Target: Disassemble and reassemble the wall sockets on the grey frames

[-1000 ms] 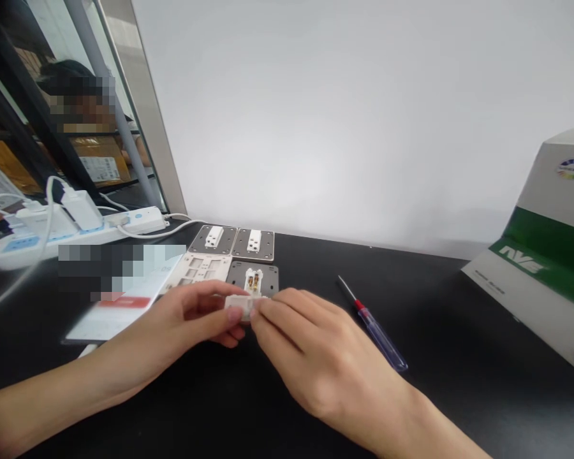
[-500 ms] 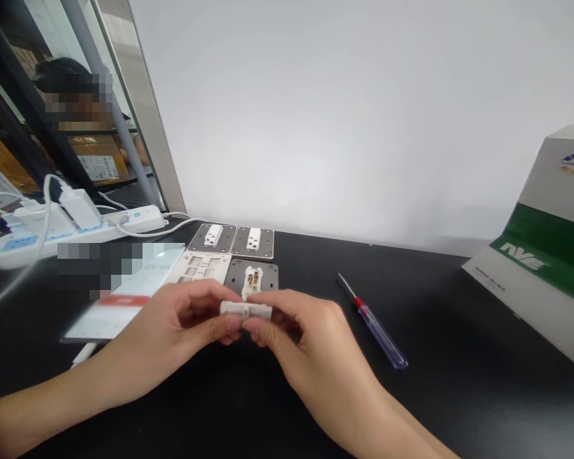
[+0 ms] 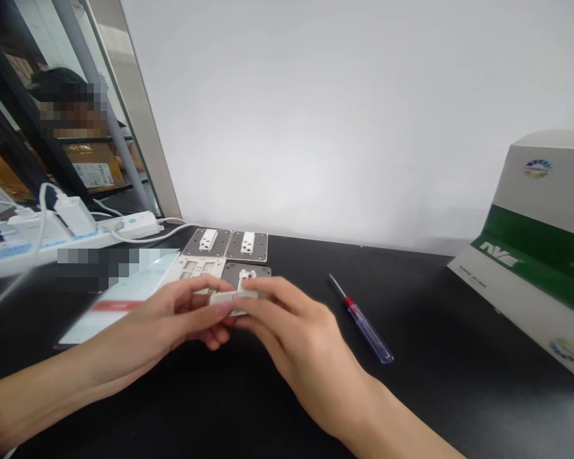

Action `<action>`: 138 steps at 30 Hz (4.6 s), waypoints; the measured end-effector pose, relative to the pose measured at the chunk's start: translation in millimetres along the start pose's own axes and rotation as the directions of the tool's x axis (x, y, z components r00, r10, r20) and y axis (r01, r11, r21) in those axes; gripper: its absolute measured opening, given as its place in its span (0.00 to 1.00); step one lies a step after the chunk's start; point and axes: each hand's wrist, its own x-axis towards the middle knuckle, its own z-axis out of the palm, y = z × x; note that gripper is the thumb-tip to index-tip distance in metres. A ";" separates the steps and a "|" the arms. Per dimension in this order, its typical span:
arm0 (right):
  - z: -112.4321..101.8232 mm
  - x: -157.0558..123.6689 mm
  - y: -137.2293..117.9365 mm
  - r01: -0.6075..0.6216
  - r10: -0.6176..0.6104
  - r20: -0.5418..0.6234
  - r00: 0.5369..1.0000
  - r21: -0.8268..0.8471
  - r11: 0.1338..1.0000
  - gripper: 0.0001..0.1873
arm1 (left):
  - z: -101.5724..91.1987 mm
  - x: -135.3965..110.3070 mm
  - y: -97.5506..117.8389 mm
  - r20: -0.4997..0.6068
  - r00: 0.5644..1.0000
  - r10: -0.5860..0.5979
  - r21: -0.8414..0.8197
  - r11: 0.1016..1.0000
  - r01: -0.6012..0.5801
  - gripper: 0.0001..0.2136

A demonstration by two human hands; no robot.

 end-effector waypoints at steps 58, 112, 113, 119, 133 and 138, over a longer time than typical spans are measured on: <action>-22.1 23.2 11.9 -0.447 0.451 0.184 0.873 -0.067 0.892 0.05 | 1.6 -0.3 -3.1 -0.003 0.994 -0.110 0.045 0.993 0.110 0.19; 2.3 8.7 -5.8 -0.449 0.688 0.194 0.699 0.868 0.212 0.12 | -16.4 1.9 41.3 -0.003 0.960 0.279 0.641 0.738 -0.212 0.20; 0.2 8.5 -3.7 -0.449 0.700 0.183 0.690 0.867 0.216 0.12 | -20.8 7.3 44.9 0.063 0.953 0.296 0.746 0.620 -0.242 0.25; -5.1 6.1 3.1 -0.446 0.699 0.184 0.691 0.870 0.212 0.12 | -32.2 45.5 38.0 0.310 0.938 0.158 0.899 0.271 -0.343 0.42; -0.5 -3.0 7.9 -0.554 0.667 0.275 0.692 0.795 0.247 0.19 | -3.7 26.5 10.3 0.206 0.939 0.277 0.940 0.209 -0.268 0.43; 3.5 -6.5 10.4 -0.639 0.664 0.308 0.681 0.693 0.334 0.22 | -13.0 25.0 8.0 0.218 0.959 0.181 0.920 0.290 -0.264 0.46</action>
